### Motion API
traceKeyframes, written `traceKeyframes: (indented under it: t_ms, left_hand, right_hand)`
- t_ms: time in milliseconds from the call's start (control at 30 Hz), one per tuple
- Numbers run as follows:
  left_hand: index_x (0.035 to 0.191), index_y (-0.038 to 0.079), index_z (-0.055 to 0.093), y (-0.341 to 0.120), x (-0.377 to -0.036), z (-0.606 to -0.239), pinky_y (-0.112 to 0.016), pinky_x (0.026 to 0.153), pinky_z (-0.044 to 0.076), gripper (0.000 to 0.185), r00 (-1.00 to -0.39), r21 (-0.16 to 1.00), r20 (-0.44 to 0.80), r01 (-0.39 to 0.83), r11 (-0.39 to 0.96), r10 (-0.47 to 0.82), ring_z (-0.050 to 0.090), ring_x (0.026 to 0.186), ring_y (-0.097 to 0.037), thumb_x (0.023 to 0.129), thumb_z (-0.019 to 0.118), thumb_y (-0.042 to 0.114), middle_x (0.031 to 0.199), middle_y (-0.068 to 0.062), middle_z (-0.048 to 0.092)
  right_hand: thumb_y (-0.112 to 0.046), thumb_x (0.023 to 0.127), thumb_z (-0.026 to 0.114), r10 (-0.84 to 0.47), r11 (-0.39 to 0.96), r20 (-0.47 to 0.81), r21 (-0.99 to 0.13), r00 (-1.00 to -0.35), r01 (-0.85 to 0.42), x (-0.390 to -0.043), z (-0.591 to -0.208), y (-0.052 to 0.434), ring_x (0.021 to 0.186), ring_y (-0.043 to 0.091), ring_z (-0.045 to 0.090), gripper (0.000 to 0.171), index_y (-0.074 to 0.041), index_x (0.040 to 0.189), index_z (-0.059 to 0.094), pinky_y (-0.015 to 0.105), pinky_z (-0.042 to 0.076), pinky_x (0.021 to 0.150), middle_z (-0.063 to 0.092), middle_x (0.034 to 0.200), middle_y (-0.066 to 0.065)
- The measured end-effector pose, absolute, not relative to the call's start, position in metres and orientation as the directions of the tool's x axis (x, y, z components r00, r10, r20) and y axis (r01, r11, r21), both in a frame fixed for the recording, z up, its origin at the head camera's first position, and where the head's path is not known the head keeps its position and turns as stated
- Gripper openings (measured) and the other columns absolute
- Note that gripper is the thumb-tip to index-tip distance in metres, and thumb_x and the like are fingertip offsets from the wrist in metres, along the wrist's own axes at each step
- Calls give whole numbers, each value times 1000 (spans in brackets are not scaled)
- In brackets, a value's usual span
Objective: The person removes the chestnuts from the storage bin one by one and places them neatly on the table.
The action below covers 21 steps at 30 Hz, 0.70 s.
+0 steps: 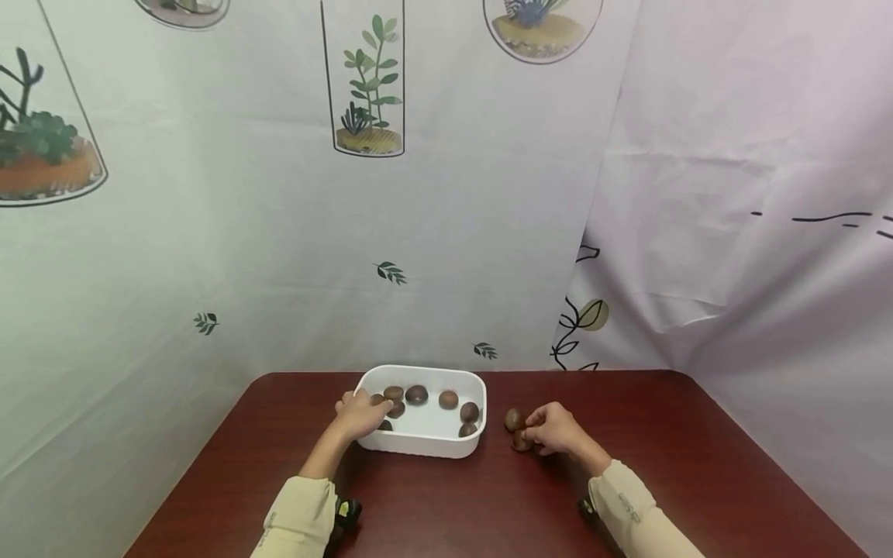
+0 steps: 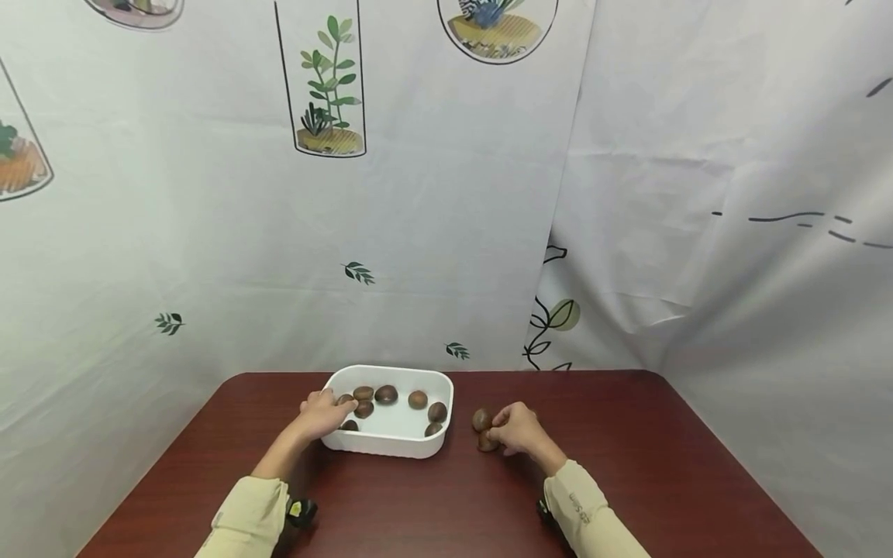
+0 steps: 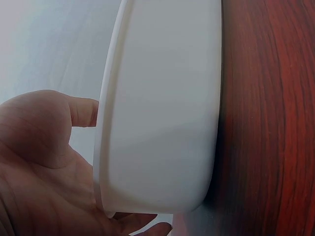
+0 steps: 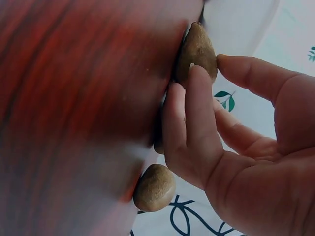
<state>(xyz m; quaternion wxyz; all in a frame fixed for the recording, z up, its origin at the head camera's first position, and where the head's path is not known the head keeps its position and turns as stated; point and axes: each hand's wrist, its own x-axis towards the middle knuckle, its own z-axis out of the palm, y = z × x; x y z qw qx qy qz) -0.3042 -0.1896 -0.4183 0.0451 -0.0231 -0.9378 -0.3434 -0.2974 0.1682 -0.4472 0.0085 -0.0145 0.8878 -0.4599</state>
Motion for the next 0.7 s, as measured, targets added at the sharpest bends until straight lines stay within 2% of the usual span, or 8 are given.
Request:
traceKeyframes:
  t_ms: [167, 400, 567, 700]
  left_hand:
    - [117, -17, 55, -189, -304, -418, -59, 95, 29, 51, -996, 648, 88, 64, 759, 9, 38, 117, -49, 92, 57, 28, 118, -32, 55]
    - [126, -21, 47, -190, -304, -416, -61, 96, 32, 60, -998, 654, 58, 36, 755, -3, 34, 118, -55, 93, 56, 28, 123, -38, 46]
    - [126, -21, 48, -190, -304, -417, -61, 95, 33, 59, -999, 656, 51, 33, 754, 0, 35, 118, -54, 94, 56, 29, 124, -38, 46]
    - [125, -21, 48, -190, -302, -416, -61, 96, 32, 59, -999, 654, 53, 34, 756, 0, 35, 118, -54, 94, 56, 29, 125, -38, 46]
  right_hand:
    - [-3, 78, 75, -22, 615, 46, -787, -999, -50, -297, -443, 167, 54, 18, 63, 10, 1, 86, 69, 34, 54, 50, 66, 78, 6]
    - [-15, 79, 77, -26, 732, 145, -671, -989, -117, -295, -428, 155, 76, 17, 62, 15, -3, 85, 70, 36, 52, 69, 68, 82, 4]
    - [-14, 78, 75, -35, 717, 167, -683, -985, -141, -295, -423, 142, 77, 15, 64, 14, -5, 88, 72, 37, 53, 72, 70, 82, 1]
    - [-11, 81, 74, -56, 661, 182, -730, -982, -173, -293, -421, 128, 81, 18, 65, 18, 0, 96, 72, 39, 54, 75, 70, 86, 5]
